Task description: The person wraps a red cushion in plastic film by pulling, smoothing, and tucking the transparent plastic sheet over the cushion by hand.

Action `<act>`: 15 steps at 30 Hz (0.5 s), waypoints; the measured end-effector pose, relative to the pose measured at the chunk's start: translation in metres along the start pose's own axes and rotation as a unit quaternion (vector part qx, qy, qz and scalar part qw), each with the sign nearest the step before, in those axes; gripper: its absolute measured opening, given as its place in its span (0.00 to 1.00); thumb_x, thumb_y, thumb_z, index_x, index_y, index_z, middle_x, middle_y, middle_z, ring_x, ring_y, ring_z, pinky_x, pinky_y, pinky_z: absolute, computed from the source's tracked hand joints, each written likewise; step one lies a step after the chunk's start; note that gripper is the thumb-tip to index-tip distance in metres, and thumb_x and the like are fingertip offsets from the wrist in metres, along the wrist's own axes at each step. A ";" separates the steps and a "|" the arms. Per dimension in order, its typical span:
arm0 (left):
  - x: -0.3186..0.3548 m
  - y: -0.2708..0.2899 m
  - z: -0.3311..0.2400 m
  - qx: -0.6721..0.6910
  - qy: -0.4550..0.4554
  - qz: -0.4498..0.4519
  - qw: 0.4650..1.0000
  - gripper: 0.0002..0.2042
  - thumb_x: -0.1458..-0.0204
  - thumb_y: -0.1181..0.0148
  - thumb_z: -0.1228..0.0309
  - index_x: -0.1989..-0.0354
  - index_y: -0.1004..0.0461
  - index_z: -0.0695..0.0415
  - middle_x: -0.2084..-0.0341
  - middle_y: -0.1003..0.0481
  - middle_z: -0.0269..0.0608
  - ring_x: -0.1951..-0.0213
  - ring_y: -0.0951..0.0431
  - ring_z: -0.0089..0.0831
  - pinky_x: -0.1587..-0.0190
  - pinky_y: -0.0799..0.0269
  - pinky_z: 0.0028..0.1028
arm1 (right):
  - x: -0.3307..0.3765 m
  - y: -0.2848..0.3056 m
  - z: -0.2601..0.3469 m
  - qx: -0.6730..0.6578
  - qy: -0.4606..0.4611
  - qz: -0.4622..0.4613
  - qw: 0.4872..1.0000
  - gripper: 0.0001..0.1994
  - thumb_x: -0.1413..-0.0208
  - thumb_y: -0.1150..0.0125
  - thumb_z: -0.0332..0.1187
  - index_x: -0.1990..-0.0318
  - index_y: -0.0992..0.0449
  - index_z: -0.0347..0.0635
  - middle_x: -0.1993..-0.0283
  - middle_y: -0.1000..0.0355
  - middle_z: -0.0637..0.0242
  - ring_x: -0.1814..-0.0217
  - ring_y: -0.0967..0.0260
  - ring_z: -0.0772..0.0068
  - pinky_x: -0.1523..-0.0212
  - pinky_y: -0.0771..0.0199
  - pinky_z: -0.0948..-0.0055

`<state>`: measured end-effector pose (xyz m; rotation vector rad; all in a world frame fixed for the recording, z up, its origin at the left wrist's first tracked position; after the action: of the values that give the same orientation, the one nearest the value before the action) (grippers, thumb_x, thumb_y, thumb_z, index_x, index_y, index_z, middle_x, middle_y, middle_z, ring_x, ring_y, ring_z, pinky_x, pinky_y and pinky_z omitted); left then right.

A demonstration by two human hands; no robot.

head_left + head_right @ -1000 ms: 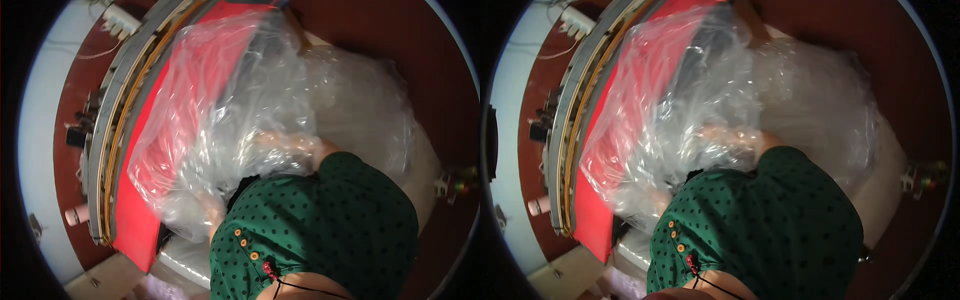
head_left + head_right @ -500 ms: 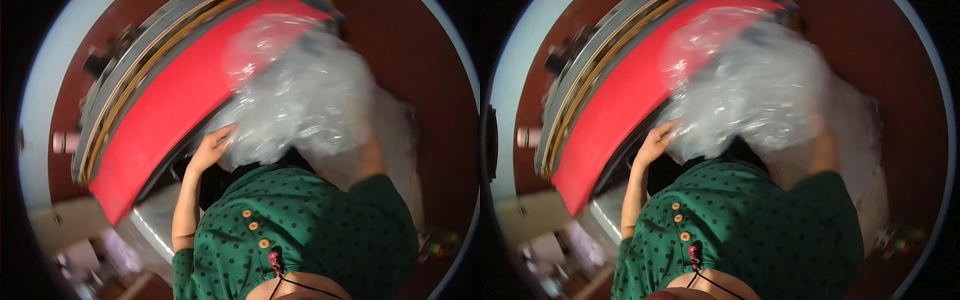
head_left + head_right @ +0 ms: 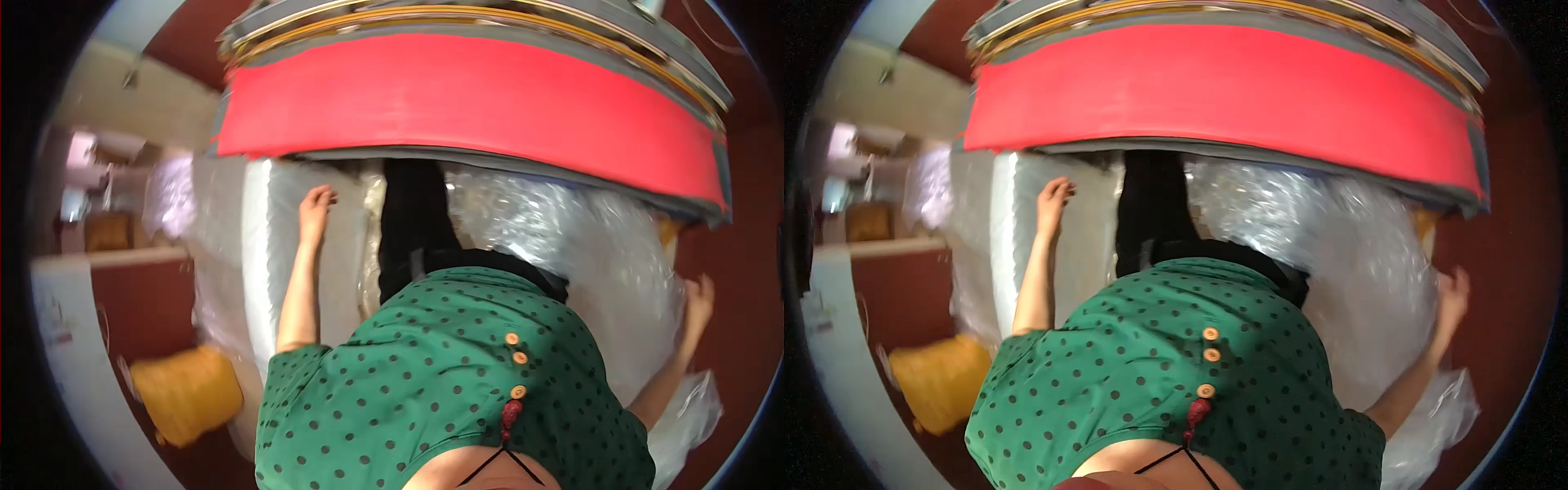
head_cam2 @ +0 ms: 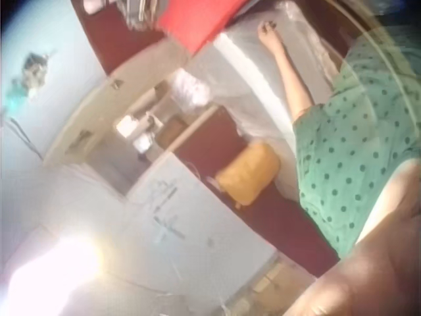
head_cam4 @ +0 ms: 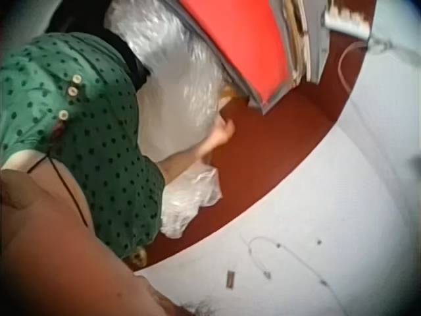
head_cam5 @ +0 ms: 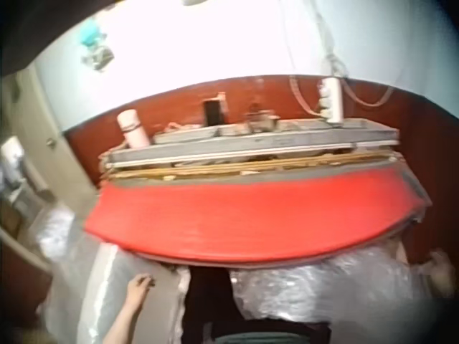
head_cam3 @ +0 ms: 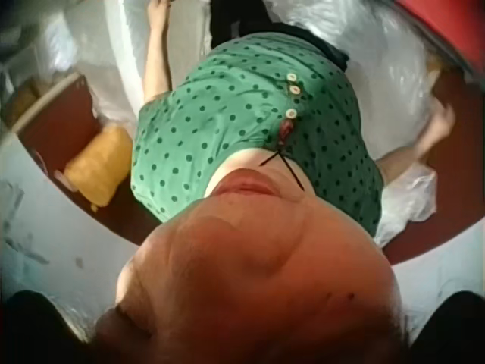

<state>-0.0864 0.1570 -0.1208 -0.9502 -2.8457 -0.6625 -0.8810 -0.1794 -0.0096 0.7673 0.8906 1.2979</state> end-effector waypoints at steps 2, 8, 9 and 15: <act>-0.020 0.008 0.023 -0.020 -0.069 0.000 0.997 0.11 0.50 0.49 0.71 0.60 0.31 0.63 0.69 0.25 0.42 0.64 0.26 0.28 0.60 0.32 0.27 | 0.003 -0.149 0.082 0.020 0.211 0.258 0.943 0.43 0.65 0.39 0.28 0.39 0.54 0.36 0.38 0.49 0.55 0.36 0.54 0.66 0.40 0.54 0.75; -0.062 0.106 0.019 -0.229 -0.098 -0.252 0.935 0.17 0.56 0.46 0.71 0.55 0.32 0.61 0.61 0.29 0.51 0.57 0.29 0.42 0.53 0.35 0.32 | 0.034 -0.281 0.057 -0.179 -0.025 0.435 0.882 0.12 0.61 0.39 0.31 0.66 0.27 0.36 0.70 0.29 0.68 0.72 0.34 0.75 0.67 0.34 0.73; -0.078 0.121 0.023 -0.229 -0.103 -0.245 0.936 0.18 0.56 0.47 0.71 0.54 0.32 0.60 0.58 0.30 0.52 0.55 0.31 0.44 0.51 0.37 0.33 | 0.009 -0.257 -0.004 -0.122 0.047 0.383 0.915 0.10 0.59 0.40 0.33 0.71 0.25 0.35 0.71 0.29 0.67 0.72 0.34 0.73 0.68 0.33 0.73; -0.091 0.178 0.087 -0.480 -0.193 -0.225 0.826 0.11 0.53 0.56 0.73 0.63 0.30 0.60 0.57 0.32 0.53 0.54 0.33 0.48 0.52 0.37 0.37 | -0.022 0.045 -0.229 -0.282 -0.406 -0.014 0.869 0.21 0.56 0.43 0.39 0.59 0.29 0.29 0.59 0.29 0.58 0.62 0.30 0.59 0.59 0.31 0.66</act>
<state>0.0978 0.2702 -0.1503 -0.4335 -3.0260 -2.3420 -1.1051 -0.1986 -0.0747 0.7199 -0.1631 0.9785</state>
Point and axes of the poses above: each hand's wrist, its own x-axis away from the middle knuckle, its own y-axis out of the back of the hand, z = x × y, the point moved 6 cm from there along -x, towards the middle knuckle
